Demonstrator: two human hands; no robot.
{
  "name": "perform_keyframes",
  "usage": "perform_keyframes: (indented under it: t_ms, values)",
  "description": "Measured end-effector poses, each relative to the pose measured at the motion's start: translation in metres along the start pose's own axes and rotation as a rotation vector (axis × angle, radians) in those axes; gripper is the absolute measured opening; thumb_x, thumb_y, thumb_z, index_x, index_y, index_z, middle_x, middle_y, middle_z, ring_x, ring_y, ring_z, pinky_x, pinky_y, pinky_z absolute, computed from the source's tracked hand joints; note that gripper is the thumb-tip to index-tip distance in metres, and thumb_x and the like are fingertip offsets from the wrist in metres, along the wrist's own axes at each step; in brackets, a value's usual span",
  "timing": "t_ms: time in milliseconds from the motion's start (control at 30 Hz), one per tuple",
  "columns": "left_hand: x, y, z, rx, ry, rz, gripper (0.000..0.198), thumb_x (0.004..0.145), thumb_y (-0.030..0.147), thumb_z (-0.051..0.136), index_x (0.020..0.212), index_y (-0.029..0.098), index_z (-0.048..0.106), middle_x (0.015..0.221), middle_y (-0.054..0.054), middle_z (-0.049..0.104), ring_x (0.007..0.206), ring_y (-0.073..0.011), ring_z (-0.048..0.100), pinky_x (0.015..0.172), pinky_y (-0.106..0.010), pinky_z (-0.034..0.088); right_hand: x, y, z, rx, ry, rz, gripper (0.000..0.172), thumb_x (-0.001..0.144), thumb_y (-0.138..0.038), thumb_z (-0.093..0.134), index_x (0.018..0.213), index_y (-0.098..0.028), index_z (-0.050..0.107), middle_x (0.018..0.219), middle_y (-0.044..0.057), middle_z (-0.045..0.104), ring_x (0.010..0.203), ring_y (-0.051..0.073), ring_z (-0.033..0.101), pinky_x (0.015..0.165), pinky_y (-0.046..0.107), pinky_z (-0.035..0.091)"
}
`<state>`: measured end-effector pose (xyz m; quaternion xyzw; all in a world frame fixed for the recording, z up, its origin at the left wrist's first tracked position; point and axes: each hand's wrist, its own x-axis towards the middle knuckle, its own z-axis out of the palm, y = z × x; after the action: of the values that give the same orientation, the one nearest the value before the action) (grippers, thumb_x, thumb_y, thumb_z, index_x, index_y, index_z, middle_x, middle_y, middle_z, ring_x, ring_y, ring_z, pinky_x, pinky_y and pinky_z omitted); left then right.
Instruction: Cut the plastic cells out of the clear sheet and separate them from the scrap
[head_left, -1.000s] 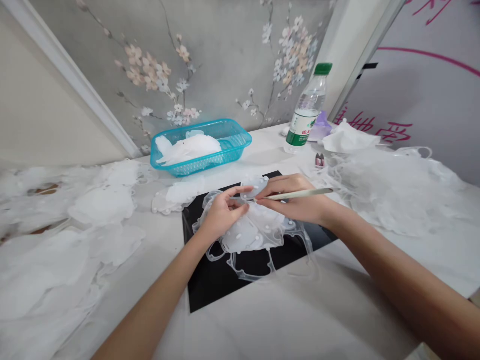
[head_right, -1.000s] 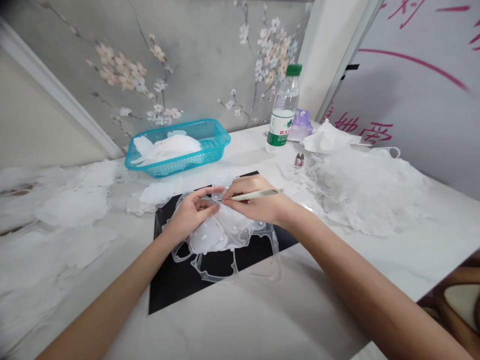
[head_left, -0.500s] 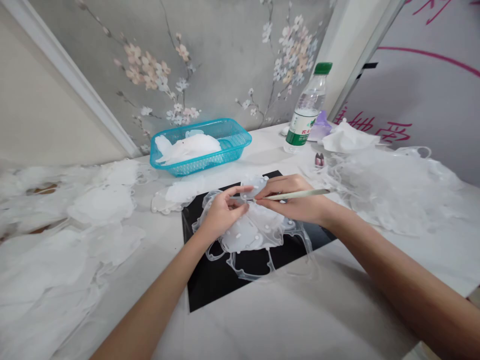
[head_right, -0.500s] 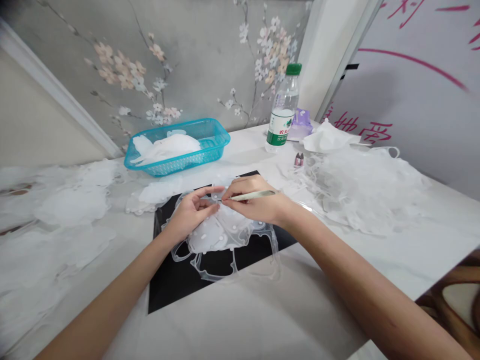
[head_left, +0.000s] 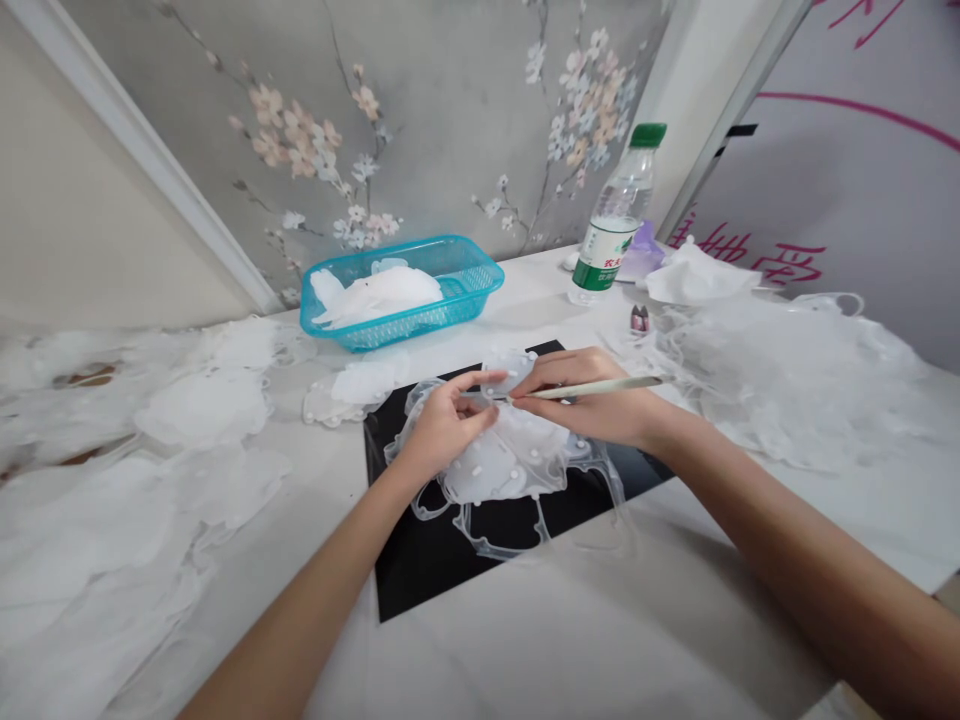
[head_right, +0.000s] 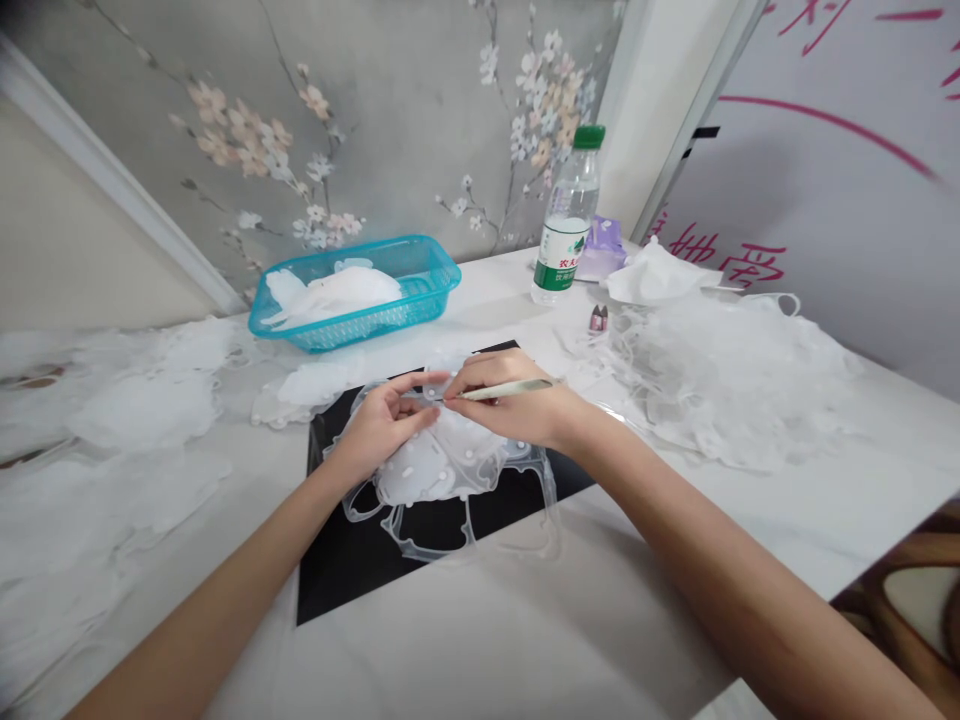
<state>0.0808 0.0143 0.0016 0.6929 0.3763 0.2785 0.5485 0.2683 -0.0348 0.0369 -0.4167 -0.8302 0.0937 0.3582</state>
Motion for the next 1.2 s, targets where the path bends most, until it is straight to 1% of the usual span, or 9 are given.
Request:
perform_keyframes:
  t_ms: [133, 333, 500, 567, 667, 767, 933, 1067, 1200]
  values:
    - [-0.0005, 0.0011, 0.0, 0.005, -0.002, 0.01, 0.046, 0.072, 0.017, 0.062, 0.119, 0.014, 0.06, 0.058, 0.004, 0.053, 0.049, -0.0064, 0.04, 0.047, -0.017, 0.033, -0.0004, -0.0004, -0.0002, 0.013, 0.008, -0.005, 0.013, 0.082, -0.014, 0.059, 0.076, -0.016, 0.07, 0.074, 0.004, 0.07, 0.066, 0.011, 0.063, 0.061, 0.022, 0.048]
    - [-0.002, 0.0046, 0.0009, 0.003, 0.001, 0.003, 0.046, 0.072, 0.015, 0.061, 0.118, 0.014, 0.061, 0.055, 0.006, 0.049, 0.048, -0.0063, 0.038, 0.047, -0.017, 0.032, 0.0004, -0.0047, -0.0018, 0.014, 0.008, 0.064, 0.013, 0.082, -0.014, 0.059, 0.075, -0.017, 0.069, 0.075, 0.003, 0.071, 0.069, 0.012, 0.064, 0.062, 0.022, 0.048]
    - [-0.0008, 0.0024, 0.0004, 0.005, -0.001, 0.009, 0.047, 0.073, 0.017, 0.062, 0.119, 0.015, 0.06, 0.06, 0.003, 0.053, 0.05, -0.0066, 0.04, 0.047, -0.017, 0.033, 0.0008, -0.0018, -0.0006, 0.013, 0.002, 0.009, 0.012, 0.082, -0.014, 0.059, 0.077, -0.016, 0.07, 0.075, 0.004, 0.071, 0.067, 0.012, 0.064, 0.062, 0.022, 0.048]
    - [-0.0003, 0.001, 0.0001, 0.01, -0.001, 0.009, 0.047, 0.073, 0.017, 0.062, 0.12, 0.015, 0.06, 0.06, 0.003, 0.053, 0.05, -0.0067, 0.04, 0.047, -0.017, 0.033, 0.0005, -0.0005, 0.0, 0.008, 0.005, -0.004, 0.012, 0.082, -0.014, 0.059, 0.076, -0.016, 0.07, 0.074, 0.004, 0.07, 0.067, 0.012, 0.064, 0.062, 0.022, 0.048]
    - [-0.0004, -0.0007, -0.0003, 0.018, -0.007, 0.003, 0.047, 0.073, 0.017, 0.062, 0.12, 0.016, 0.06, 0.057, 0.005, 0.051, 0.049, -0.0065, 0.039, 0.047, -0.017, 0.032, -0.0002, -0.0001, 0.0003, 0.0, 0.003, -0.002, 0.013, 0.082, -0.014, 0.059, 0.076, -0.016, 0.07, 0.074, 0.004, 0.07, 0.066, 0.012, 0.063, 0.062, 0.022, 0.048]
    - [-0.0013, -0.0009, -0.0004, 0.025, -0.005, 0.012, 0.047, 0.073, 0.018, 0.062, 0.12, 0.016, 0.06, 0.058, 0.004, 0.052, 0.05, -0.0067, 0.04, 0.047, -0.017, 0.033, -0.0005, -0.0012, -0.0001, 0.009, 0.004, 0.003, 0.013, 0.082, -0.014, 0.059, 0.076, -0.016, 0.07, 0.074, 0.004, 0.07, 0.067, 0.012, 0.064, 0.061, 0.022, 0.048]
    - [-0.0022, 0.0025, 0.0004, 0.02, -0.003, 0.006, 0.046, 0.073, 0.017, 0.061, 0.119, 0.014, 0.06, 0.058, 0.004, 0.053, 0.05, -0.0068, 0.04, 0.048, -0.017, 0.034, 0.0001, -0.0037, -0.0009, 0.006, 0.007, 0.055, 0.013, 0.083, -0.015, 0.059, 0.075, -0.016, 0.07, 0.075, 0.004, 0.071, 0.068, 0.012, 0.064, 0.062, 0.022, 0.048]
    - [-0.0016, 0.0043, 0.0008, 0.011, 0.0, 0.01, 0.046, 0.073, 0.017, 0.062, 0.118, 0.014, 0.061, 0.057, 0.005, 0.051, 0.049, -0.0071, 0.039, 0.05, -0.019, 0.035, 0.0, -0.0033, -0.0004, 0.002, -0.005, 0.042, 0.013, 0.083, -0.016, 0.059, 0.076, -0.017, 0.07, 0.075, 0.004, 0.071, 0.067, 0.012, 0.064, 0.062, 0.023, 0.049]
    - [-0.0014, 0.003, 0.0006, 0.009, -0.003, 0.005, 0.046, 0.072, 0.017, 0.062, 0.119, 0.014, 0.061, 0.054, 0.006, 0.047, 0.048, -0.0066, 0.037, 0.048, -0.018, 0.033, -0.0005, -0.0014, 0.0002, -0.002, -0.012, 0.018, 0.014, 0.084, -0.016, 0.058, 0.077, -0.017, 0.07, 0.075, 0.005, 0.07, 0.067, 0.012, 0.064, 0.063, 0.023, 0.049]
